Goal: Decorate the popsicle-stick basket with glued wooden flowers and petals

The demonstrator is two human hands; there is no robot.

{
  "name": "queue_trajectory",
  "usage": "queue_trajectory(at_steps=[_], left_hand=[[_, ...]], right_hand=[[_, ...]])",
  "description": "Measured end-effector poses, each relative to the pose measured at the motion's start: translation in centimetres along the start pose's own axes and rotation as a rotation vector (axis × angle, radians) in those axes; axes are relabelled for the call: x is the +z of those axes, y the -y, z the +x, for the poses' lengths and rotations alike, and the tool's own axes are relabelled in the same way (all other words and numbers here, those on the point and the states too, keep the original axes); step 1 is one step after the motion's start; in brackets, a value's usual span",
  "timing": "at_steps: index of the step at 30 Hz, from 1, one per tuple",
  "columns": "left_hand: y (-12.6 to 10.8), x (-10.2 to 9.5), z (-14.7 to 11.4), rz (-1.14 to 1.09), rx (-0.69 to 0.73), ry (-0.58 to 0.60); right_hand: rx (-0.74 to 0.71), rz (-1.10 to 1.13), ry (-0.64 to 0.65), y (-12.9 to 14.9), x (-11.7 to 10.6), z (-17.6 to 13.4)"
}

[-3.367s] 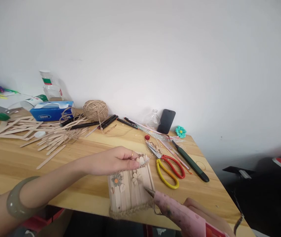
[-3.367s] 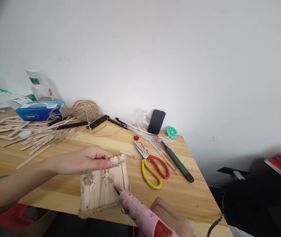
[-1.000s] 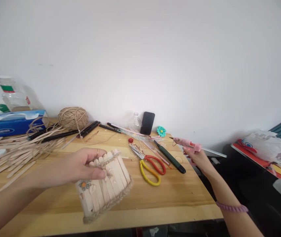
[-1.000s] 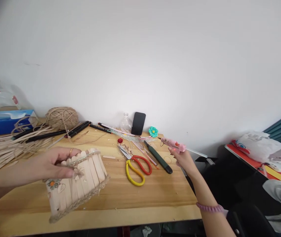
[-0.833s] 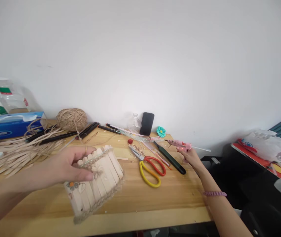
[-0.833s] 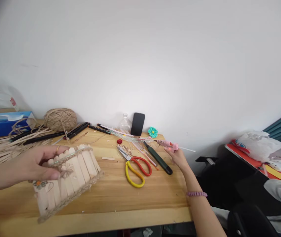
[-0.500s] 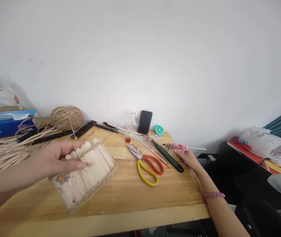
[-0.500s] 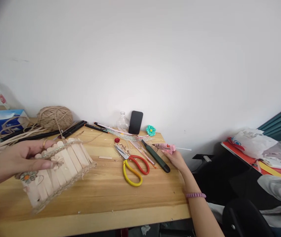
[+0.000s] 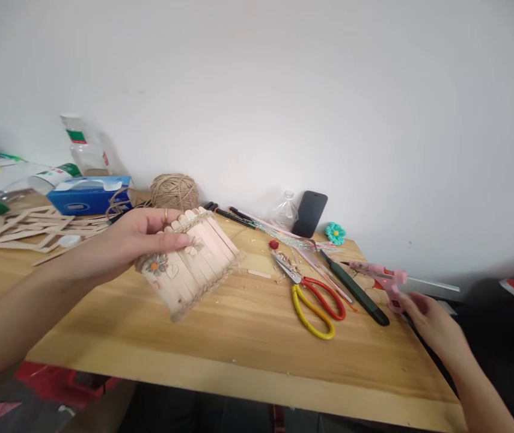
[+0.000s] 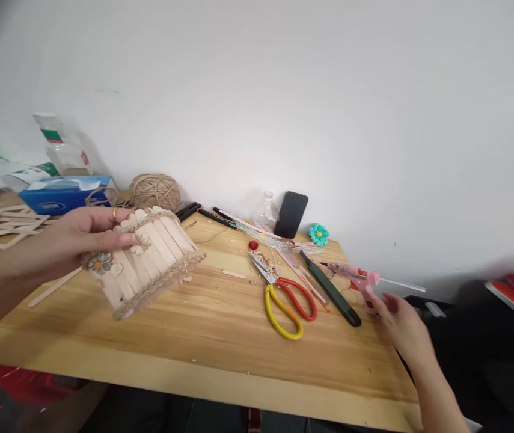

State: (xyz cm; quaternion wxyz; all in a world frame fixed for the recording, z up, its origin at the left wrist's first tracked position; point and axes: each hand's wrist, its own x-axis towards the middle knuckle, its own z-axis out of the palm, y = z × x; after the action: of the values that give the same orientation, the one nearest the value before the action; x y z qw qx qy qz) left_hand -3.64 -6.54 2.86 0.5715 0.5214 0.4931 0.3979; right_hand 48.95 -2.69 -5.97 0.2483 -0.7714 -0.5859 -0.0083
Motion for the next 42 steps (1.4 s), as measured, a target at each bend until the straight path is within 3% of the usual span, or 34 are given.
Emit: queue_trajectory(at_steps=[3,5,7,12,16,23,33,42], left_hand=[[0.3,-0.9,0.2,-0.018,0.030,-0.014],[0.5,-1.3,0.4,-0.015,0.039,-0.022],[0.6,-1.7,0.5,-0.004,0.052,-0.034],[0.9,-2.6,0.0,0.017,0.041,-0.071],[1.1,-3.4,-1.0,0.027,-0.021,-0.089],[2.3,-4.5,-1.0,0.071,-0.074,-0.008],[3.2,-4.7,0.3,0.117,-0.076,0.038],[3.5,-4.7,0.1,0.118,-0.049,0.066]], right_hand=[[0.087,-0.036,-0.159,2.3,-1.6,-2.1],[0.018,0.022,-0.183,5.4,-1.4,-3.9],[-0.149,0.118,-0.087,9.7,-0.4,-5.7],[-0.623,0.297,0.340,21.3,3.5,-9.3],[-0.762,0.281,0.491,26.7,6.4,-9.7],[-0.781,0.257,0.583,29.1,9.6,-9.0],[-0.669,0.231,0.631,29.9,9.9,-9.3],[-0.701,0.283,0.657,29.7,9.9,-9.3]])
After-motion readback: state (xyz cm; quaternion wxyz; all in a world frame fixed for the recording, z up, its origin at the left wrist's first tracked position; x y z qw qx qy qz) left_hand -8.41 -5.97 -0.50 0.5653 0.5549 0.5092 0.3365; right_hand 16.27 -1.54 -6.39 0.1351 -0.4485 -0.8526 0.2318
